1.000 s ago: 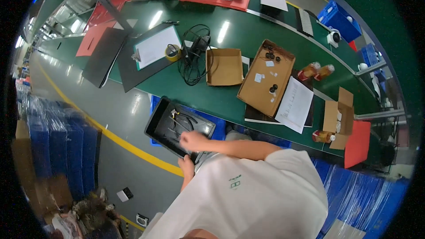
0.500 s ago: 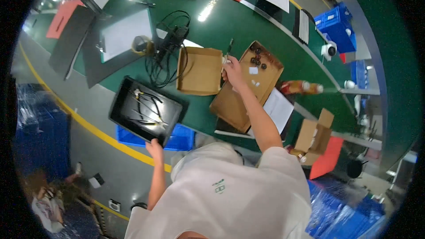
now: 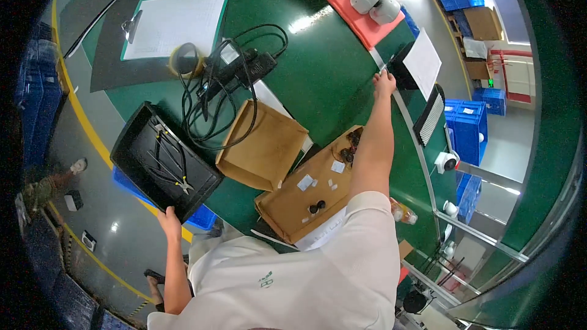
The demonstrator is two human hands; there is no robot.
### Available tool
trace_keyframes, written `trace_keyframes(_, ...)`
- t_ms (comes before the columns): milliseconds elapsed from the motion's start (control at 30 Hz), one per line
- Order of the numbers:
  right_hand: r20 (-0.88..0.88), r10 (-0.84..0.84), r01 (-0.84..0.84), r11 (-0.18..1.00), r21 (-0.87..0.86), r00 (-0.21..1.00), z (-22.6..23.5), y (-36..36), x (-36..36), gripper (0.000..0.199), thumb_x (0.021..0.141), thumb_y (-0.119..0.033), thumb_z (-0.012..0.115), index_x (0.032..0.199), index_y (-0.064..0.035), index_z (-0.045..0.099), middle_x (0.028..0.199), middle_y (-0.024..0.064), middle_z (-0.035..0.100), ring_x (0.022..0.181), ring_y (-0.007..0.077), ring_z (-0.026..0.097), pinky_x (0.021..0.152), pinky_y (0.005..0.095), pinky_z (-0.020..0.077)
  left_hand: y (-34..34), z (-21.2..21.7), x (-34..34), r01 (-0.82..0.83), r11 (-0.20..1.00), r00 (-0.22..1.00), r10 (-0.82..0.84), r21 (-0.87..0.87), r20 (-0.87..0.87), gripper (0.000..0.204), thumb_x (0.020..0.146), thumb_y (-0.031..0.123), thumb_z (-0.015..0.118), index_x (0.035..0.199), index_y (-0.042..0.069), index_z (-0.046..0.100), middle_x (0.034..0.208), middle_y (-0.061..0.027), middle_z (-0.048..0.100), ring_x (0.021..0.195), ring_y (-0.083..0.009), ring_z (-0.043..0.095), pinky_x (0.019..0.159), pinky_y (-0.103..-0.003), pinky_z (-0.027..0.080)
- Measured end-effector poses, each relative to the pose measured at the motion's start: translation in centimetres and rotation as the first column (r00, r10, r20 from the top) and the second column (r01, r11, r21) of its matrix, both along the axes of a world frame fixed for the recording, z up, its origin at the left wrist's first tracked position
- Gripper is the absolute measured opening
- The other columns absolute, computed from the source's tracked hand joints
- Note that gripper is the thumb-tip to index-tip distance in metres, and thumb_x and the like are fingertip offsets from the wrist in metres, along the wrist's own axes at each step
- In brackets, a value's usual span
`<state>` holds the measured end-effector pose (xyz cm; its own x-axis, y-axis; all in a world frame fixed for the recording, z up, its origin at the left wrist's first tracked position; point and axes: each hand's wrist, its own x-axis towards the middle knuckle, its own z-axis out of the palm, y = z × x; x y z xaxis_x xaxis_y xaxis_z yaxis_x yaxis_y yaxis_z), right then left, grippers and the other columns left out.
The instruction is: Organizing and checking inventory on a factory floor, including sorting parts into bins and moving loaded pallets with a pallet jack.
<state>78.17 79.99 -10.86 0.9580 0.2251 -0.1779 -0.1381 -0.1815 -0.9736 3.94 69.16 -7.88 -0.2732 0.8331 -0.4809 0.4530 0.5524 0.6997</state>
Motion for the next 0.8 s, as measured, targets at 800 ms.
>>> trace_keyframes(800,0.022,0.05,-0.05,0.999,0.007,0.999,9.3,-36.3,-52.1,0.015,0.087,-0.012,0.051,0.094,0.0005,0.055,0.065,0.0019,0.054,0.051,0.0074,0.046,0.046,0.0197,0.0362,1.6,0.2,-5.5,0.348,0.931,0.751,-0.205,-0.113,0.627,0.064,0.084,0.03,0.056,0.134,0.009,0.023,0.103,-0.0125,0.053,0.08,-0.0196,0.057,0.063,-0.03,0.048)
